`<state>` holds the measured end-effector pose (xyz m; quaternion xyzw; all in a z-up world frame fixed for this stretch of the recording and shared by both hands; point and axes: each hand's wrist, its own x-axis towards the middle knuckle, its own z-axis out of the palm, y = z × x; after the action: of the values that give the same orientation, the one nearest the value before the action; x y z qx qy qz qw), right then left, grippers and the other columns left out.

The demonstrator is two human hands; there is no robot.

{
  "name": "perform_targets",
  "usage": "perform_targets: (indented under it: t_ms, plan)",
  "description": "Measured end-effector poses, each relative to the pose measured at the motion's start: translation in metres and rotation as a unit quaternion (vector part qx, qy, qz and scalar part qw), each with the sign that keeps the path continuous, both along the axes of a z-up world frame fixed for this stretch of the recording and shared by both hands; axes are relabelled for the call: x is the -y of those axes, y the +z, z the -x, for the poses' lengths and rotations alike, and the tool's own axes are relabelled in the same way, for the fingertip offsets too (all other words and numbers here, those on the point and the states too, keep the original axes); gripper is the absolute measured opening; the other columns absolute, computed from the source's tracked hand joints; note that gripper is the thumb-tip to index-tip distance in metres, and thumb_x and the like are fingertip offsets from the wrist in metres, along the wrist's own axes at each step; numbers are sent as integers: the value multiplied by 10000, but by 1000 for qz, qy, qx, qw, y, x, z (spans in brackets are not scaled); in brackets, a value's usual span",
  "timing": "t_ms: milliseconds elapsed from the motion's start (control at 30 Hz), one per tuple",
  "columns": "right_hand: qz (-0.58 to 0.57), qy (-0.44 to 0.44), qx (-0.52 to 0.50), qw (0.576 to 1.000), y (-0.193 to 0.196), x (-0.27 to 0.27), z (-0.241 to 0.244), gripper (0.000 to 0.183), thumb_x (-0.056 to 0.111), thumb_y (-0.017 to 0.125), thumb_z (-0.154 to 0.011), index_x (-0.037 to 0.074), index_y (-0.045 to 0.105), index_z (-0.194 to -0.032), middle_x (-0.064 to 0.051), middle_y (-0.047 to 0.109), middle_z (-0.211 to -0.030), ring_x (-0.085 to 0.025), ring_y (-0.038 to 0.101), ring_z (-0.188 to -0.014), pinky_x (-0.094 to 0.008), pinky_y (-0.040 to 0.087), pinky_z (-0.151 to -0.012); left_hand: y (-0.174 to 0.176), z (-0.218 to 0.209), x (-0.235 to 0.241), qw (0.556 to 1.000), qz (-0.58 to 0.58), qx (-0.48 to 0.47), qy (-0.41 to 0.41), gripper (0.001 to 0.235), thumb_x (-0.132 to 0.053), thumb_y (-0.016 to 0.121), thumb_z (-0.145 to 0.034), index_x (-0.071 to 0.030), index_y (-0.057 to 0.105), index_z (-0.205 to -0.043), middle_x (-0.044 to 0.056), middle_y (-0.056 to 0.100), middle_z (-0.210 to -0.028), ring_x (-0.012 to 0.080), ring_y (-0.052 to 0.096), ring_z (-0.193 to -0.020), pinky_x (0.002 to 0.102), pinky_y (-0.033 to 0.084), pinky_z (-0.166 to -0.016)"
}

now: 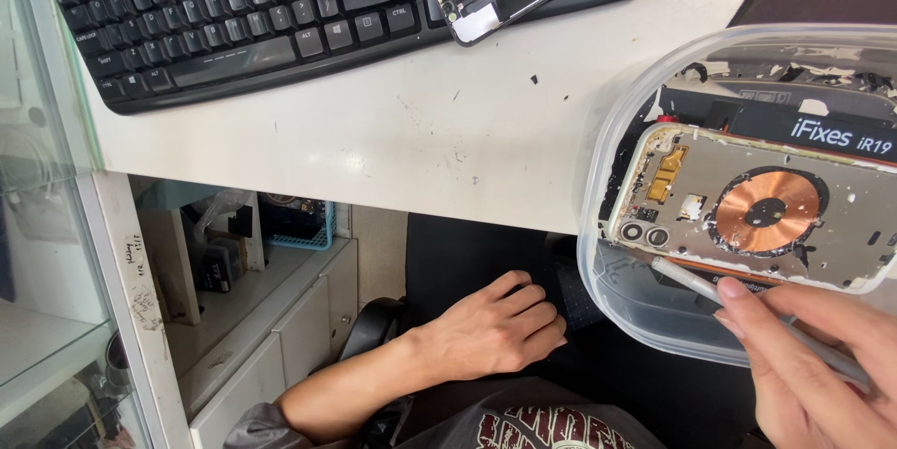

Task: The person uses a heat gun to apply heat to a disassembled smartphone placed in a plastic container, then uses a metal spudger to scrape and lift components on the phone's back. The person continues scraping adhesive and residue around the camera and wireless charging coil area.

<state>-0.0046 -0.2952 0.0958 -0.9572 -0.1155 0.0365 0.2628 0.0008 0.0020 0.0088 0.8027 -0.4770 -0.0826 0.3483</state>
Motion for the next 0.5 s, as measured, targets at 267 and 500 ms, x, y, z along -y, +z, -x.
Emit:
perform_targets:
  t_ms: [267,500]
  plan:
    - [1,-9,-7,1000,-3,3,9,435,-71,790,-858,93,738,-1258,-145,682,-1077,-200,718,-844,-295,602,-772,2,3,-1,1000,5,0,2,149,-191,729,-1008,-54,712,-954,41,652,-946,202,632,-954,395,513,-1011]
    - [-17,-86,10,996,-13,9,41,339,-8,714,-1035,98,722,-1357,-115,653,-1133,-160,660,-919,-228,534,-834,4,5,-2,1000,8,9,4,147,-189,726,-995,-49,711,-951,46,642,-931,205,632,-950,394,512,-998]
